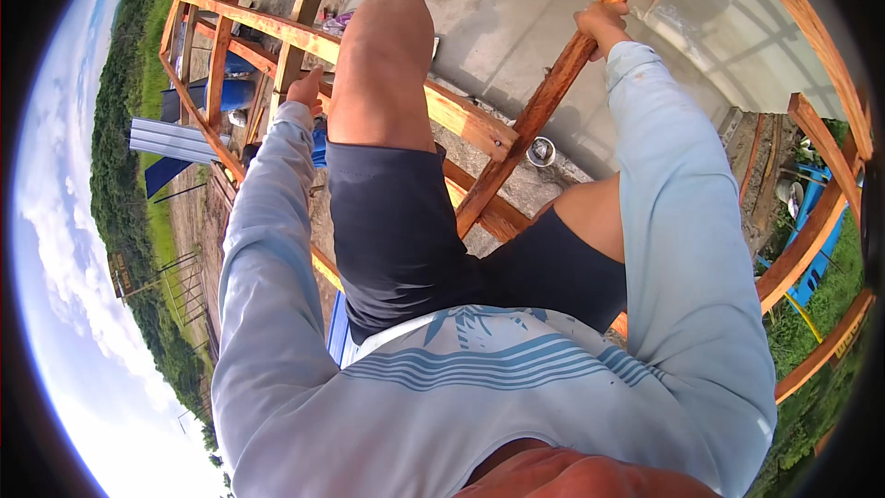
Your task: Assembling and securing the wooden frame for a roof on a small building.
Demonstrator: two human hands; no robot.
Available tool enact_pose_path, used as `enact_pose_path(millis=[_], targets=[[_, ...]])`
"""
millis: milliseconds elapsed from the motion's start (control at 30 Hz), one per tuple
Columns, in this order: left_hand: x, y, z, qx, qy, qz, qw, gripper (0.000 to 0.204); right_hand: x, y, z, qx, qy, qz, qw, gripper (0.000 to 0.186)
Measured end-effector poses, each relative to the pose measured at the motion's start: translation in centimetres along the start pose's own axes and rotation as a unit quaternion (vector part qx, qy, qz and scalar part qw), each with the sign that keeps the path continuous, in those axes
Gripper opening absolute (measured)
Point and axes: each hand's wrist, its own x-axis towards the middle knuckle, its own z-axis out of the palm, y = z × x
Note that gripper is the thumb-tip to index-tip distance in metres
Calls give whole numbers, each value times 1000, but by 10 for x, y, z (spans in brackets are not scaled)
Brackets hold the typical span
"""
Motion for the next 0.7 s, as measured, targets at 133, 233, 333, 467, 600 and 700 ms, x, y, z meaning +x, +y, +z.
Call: enact_pose_path(millis=[133,233,333,467,600,700], targets=[[21,32,80,-71,30,-115,990,87,-29,-9,-5,-34,-53,-83,995,43],[27,49,122,17,180,-162,970,95,-23,-6,17,-140,50,-115,982,40],[11,59,126,93,303,-179,931,103,-43,-11,-20,-9,-86,-33,996,37],[14,40,137,107,300,-182,930,109,-43,0,0,-87,6,-40,995,37],[10,35,138,56,270,-167,947,102,-33,10,25,-43,52,32,997,60],[32,38,153,36,264,-145,953,90,-27,6,29,-43,82,87,992,66]])
